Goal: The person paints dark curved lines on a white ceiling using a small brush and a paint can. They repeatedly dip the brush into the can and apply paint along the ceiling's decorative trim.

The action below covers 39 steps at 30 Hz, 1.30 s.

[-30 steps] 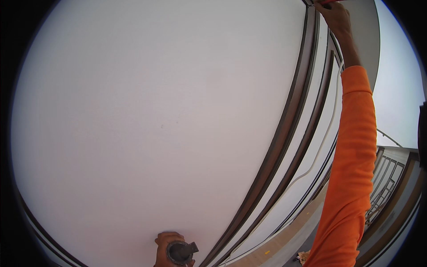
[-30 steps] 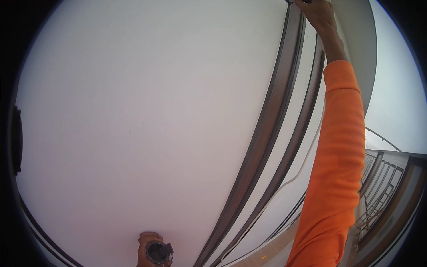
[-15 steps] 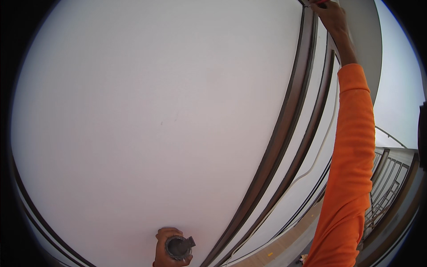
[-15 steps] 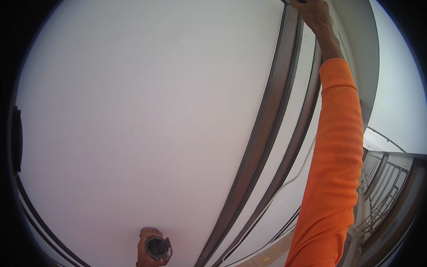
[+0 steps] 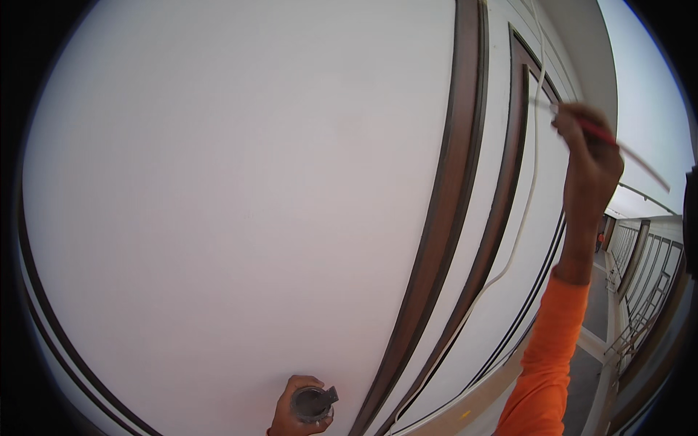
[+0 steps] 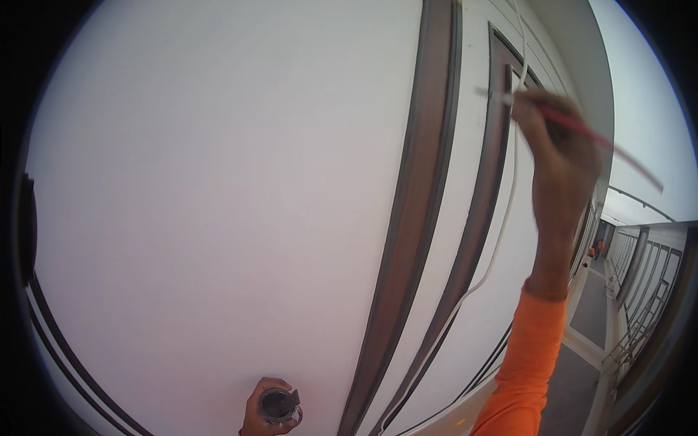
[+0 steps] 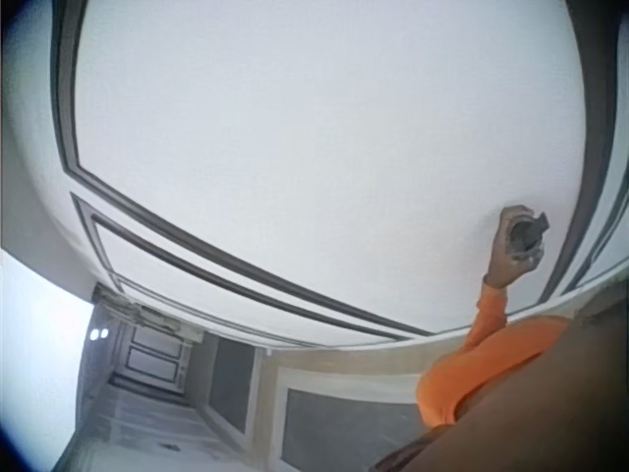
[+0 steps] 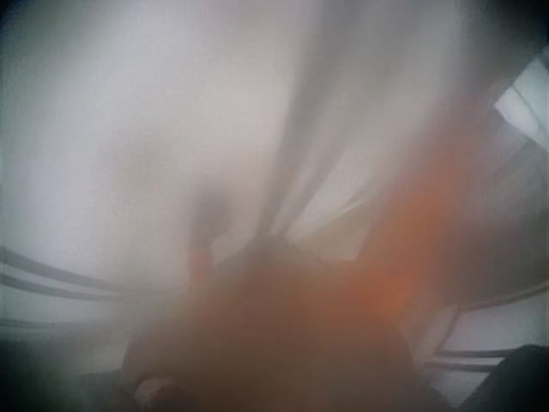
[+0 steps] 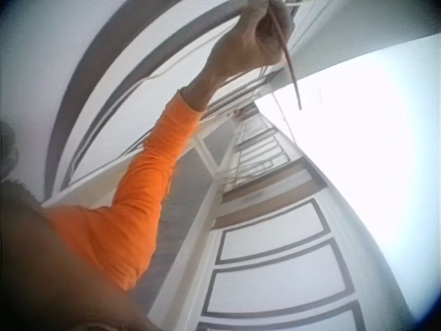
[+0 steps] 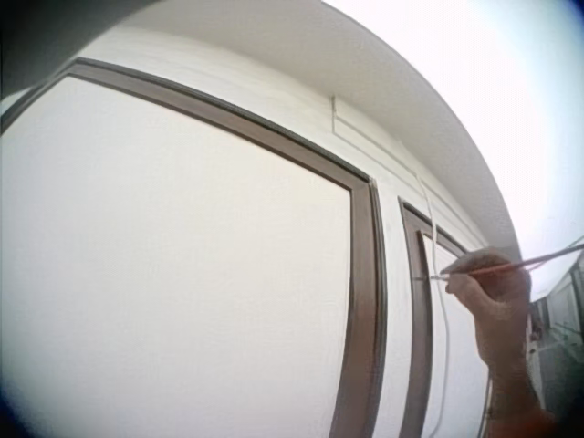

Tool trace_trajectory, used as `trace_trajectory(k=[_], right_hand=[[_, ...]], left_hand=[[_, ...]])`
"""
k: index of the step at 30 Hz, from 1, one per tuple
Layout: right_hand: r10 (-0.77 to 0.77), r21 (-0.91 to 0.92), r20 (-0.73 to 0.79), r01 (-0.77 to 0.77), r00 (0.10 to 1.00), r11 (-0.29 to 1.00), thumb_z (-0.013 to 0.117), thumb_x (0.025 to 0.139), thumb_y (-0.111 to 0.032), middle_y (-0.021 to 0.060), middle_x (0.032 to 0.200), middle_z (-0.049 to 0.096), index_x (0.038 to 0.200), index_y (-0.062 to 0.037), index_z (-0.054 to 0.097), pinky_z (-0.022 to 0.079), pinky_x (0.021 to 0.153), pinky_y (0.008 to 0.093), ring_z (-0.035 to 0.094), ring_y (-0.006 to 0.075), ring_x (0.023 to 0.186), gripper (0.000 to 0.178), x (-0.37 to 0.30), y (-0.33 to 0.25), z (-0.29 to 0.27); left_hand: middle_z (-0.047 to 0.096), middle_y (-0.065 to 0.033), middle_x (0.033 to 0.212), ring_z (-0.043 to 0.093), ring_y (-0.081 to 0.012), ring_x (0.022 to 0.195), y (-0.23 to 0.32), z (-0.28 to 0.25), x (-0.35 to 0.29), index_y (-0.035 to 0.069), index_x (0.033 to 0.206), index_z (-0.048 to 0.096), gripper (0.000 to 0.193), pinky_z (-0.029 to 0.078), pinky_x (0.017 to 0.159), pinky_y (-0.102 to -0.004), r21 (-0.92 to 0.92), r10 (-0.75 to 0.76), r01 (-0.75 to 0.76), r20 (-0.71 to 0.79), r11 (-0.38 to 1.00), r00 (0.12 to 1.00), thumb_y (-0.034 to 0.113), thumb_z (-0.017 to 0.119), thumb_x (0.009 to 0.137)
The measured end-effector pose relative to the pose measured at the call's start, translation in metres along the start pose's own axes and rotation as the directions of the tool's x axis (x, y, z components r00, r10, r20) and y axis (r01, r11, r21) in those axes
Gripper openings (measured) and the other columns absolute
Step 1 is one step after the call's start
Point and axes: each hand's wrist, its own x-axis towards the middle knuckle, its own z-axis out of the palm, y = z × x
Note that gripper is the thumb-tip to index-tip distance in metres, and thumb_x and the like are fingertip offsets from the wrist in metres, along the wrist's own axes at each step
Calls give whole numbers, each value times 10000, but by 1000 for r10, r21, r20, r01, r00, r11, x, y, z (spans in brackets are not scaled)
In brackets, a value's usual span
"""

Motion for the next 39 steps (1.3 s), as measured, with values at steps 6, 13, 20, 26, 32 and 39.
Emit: trace_trajectory(k=[6, 13, 20, 26, 32, 39], right_hand=[[508, 403, 239, -560, 828, 724, 729, 873, 15, 132, 918, 723, 971, 3, 699, 552, 690, 253, 683, 142, 785, 103, -191, 16, -61], [769, 363, 465, -887, 439, 286, 743, 893, 13, 92, 929, 718, 965, 21, 736, 506, 728, 257, 658, 125, 838, 73, -273, 65, -117], [870, 461, 378, -879, 316, 118, 698, 927, 10, 82, 979, 711, 995, 14, 725, 513, 816, 279, 658, 133, 904, 73, -295, 58, -140], [896, 330, 299, -917, 328, 226, 702, 879, 42, 63, 953, 709, 965, 11, 725, 494, 772, 267, 645, 111, 890, 94, -302, 27, -147], [834, -16, 436, -923, 339, 384, 756, 820, 6, 31, 852, 713, 939, -18, 724, 485, 695, 262, 637, 104, 762, 126, -296, 20, -151], [681, -280, 646, -722, 346, 632, 762, 668, 15, 8, 805, 723, 849, -72, 738, 490, 698, 295, 622, 157, 762, 202, -306, -5, -140]], left_hand=[[555, -125, 1420, 564, -217, 1266, -12, 43, 89, 34, 1463, 441, 558, 491, 1056, -395, -112, -67, 107, 309, 988, 949, 281, 597, 987], [595, -130, 1239, 602, -209, 1128, -23, 136, 152, 39, 1269, 512, 622, 498, 996, -363, 142, -177, 147, 231, 979, 957, 154, 835, 749], [621, -126, 1191, 619, -211, 1107, -44, 176, 177, 41, 1241, 497, 706, 504, 989, -369, 240, -287, 215, 324, 947, 901, 134, 912, 677], [612, -104, 1225, 603, -196, 1144, -55, 187, 158, 42, 1277, 505, 714, 483, 1010, -350, 190, -309, 246, 487, 950, 817, 100, 900, 684], [613, -88, 1213, 600, -178, 1131, -53, 200, 149, 45, 1294, 512, 712, 476, 992, -331, 174, -309, 256, 532, 951, 788, 119, 899, 700], [618, -78, 1137, 625, -215, 1013, -61, 192, 127, 73, 1262, 545, 685, 499, 902, -341, 158, -269, 217, 551, 963, 790, 99, 880, 665]])
